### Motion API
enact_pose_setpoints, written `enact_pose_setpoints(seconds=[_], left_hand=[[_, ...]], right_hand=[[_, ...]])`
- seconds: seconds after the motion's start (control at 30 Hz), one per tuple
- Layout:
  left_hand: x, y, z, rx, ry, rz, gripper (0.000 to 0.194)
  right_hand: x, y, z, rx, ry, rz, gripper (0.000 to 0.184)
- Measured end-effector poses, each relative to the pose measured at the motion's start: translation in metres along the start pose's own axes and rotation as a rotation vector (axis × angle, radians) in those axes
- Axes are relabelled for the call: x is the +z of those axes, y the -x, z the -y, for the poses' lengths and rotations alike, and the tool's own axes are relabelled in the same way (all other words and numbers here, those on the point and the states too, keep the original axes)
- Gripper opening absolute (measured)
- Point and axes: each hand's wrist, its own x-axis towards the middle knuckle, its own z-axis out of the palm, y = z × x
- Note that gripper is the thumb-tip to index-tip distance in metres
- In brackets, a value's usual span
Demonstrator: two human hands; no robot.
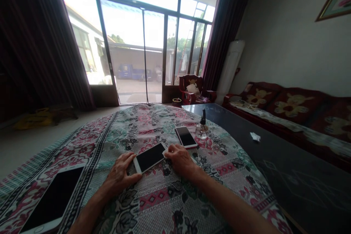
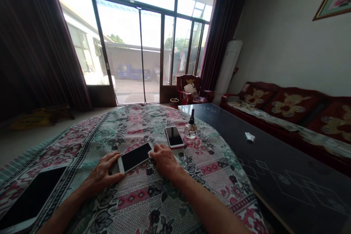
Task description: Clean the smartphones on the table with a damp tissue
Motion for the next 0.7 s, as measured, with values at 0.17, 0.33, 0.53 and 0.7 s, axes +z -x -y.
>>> enact_pose_setpoints(seconds=[0.17, 0.33, 0.53, 0.7], left_hand=[[0.002, 0.001, 0.0, -0.004, -0.004, -0.01, 0.067], [0.0, 0.002, -0.003, -0.018, 0.016, -0.009, 0.066], [0.0, 0.003, -0.008, -0.018, 0.046, -0.034, 0.065], [-0.001, 0.004, -0.011, -0.04, 0.056, -0.036, 0.066]], right_hand=[[0.001, -0.038, 0.01, 0.022, -0.01, 0.028, 0.029], [0.006, -0.057, 0.017, 0.043, -0.022, 0.031, 0.027], [-0.002, -0.019, 0.023, -0.064, -0.088, 0.028, 0.034], [-0.006, 0.0, 0.02, -0.068, -0.127, 0.05, 0.035]])
